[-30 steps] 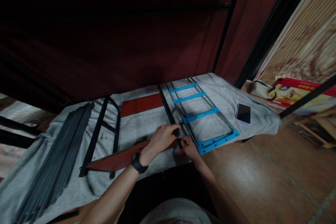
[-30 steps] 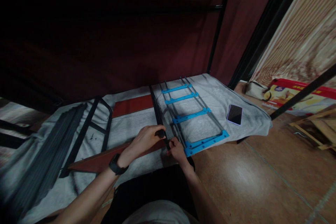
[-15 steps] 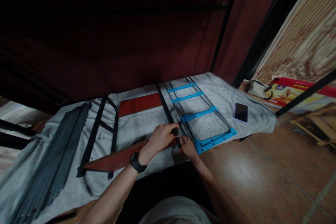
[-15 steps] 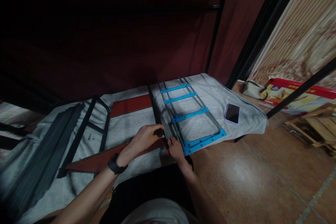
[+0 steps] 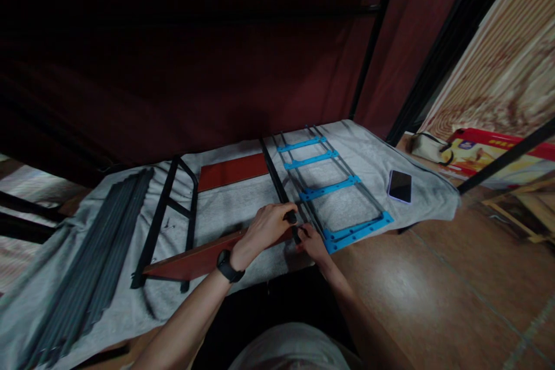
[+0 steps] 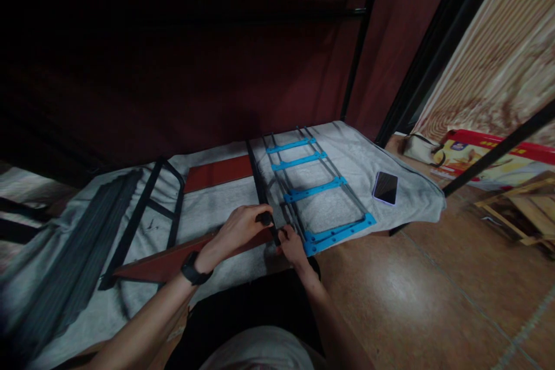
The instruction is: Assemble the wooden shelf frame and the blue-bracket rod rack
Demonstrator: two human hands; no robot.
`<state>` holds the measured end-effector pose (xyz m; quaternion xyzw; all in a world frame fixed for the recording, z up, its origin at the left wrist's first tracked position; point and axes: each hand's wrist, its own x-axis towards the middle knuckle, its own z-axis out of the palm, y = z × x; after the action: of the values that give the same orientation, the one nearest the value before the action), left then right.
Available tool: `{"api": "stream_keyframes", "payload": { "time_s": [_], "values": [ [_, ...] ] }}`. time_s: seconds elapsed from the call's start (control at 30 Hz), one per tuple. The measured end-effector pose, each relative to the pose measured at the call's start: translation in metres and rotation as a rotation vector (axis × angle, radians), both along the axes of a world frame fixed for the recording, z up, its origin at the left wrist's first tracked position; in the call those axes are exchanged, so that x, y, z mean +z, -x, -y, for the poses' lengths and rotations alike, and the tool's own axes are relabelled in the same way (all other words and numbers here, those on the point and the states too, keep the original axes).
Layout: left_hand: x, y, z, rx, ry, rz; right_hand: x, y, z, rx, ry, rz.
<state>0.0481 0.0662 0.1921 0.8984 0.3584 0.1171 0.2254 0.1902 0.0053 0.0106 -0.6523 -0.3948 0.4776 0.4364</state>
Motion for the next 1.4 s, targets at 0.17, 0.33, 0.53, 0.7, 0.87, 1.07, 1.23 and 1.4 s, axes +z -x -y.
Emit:
{"api": "stream_keyframes", "payload": {
  "time_s": [0.17,0.33,0.53,0.7,0.87,1.07,1.23,1.4],
  "values": [
    [-0.001,-0.001,0.000,-0.005,0.003,-0.024,0.005,0.000,0.000,0.039,-0.003,0.079],
    [-0.001,-0.002,0.002,-0.003,0.008,-0.034,0.014,0.002,0.002,0.054,-0.004,0.327],
    [-0.012,-0.004,0.007,0.007,0.001,-0.076,0.036,0.007,0.007,-0.060,-0.225,0.383],
    [-0.020,0.000,0.005,-0.001,0.022,-0.062,0.059,0.009,0.009,-0.059,-0.422,0.167],
    [-0.013,0.015,0.024,0.003,-0.041,-0.023,0.067,0.009,0.013,-0.024,-0.434,0.187],
    [0.006,0.090,0.070,0.344,-0.323,0.222,0.049,-0.006,0.023,-0.060,-0.384,0.193],
    [-0.030,0.236,0.069,1.105,-0.412,0.436,0.041,-0.018,0.030,-0.072,-0.358,0.293],
    [-0.104,0.347,0.036,1.352,-0.121,0.134,0.035,-0.029,0.036,-0.108,-0.368,0.406]
  ]
}}
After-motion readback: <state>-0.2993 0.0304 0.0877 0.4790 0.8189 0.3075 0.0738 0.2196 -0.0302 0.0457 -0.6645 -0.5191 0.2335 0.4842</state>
